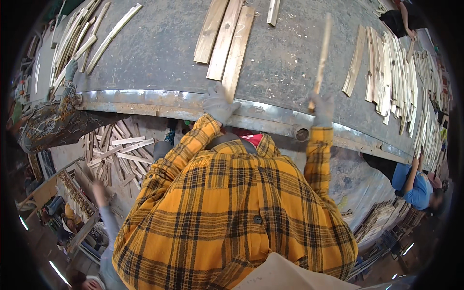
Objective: The person uses a chisel to carve and shape small wooden planks on a large metal table. They repeatedly pick up planks, scrape the surface with the tool, and place them back down. Other workers are visible in the background performing similar tasks.
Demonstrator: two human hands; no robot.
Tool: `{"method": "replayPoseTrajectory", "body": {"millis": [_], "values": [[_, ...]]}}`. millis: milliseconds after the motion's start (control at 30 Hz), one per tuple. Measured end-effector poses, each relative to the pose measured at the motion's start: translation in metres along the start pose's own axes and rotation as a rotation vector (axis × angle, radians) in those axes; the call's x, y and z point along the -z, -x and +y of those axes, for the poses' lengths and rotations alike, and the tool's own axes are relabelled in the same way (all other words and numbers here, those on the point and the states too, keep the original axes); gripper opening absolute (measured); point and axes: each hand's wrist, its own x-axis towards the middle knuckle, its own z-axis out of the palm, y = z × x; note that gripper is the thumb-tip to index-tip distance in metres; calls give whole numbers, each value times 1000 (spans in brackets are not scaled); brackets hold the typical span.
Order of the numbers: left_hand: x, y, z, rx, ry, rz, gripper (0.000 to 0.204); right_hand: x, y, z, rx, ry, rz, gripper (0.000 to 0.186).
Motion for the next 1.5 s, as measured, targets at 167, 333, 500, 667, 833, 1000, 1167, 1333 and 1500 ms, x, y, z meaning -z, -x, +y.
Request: {"method": "replayPoseTrajectory", "body": {"millis": [167, 333, 500, 667, 833, 1000, 1167, 1333, 1500], "values": [[-21, -2, -30, -11, 243, -20, 87, 44, -48, -52, 252, 870, 481, 67], [25, 42, -63, -223, 346, 30, 83, 31, -29, -40, 566, 563, 161, 44], [69, 70, -69, -102, 291, -191, 83, -65, 6, -24, 354, 237, -77, 26], [93, 66, -62, -44, 307, -253, 84, -133, -32, 26, 535, 508, 20, 27], [98, 63, -62, 12, 315, -312, 83, -141, -33, 39, 453, 522, -18, 26], [106, 58, -64, -24, 265, -308, 83, -125, -24, 38, 466, 720, -35, 24], [108, 53, -69, -31, 249, -305, 82, -103, -31, 35, 392, 905, -19, 24], [105, 52, -70, -124, 205, -224, 82, -110, -37, 15, 507, 997, -70, 23], [110, 49, -70, -101, 251, -308, 79, -112, -33, 23, 505, 955, -127, 23]]}}
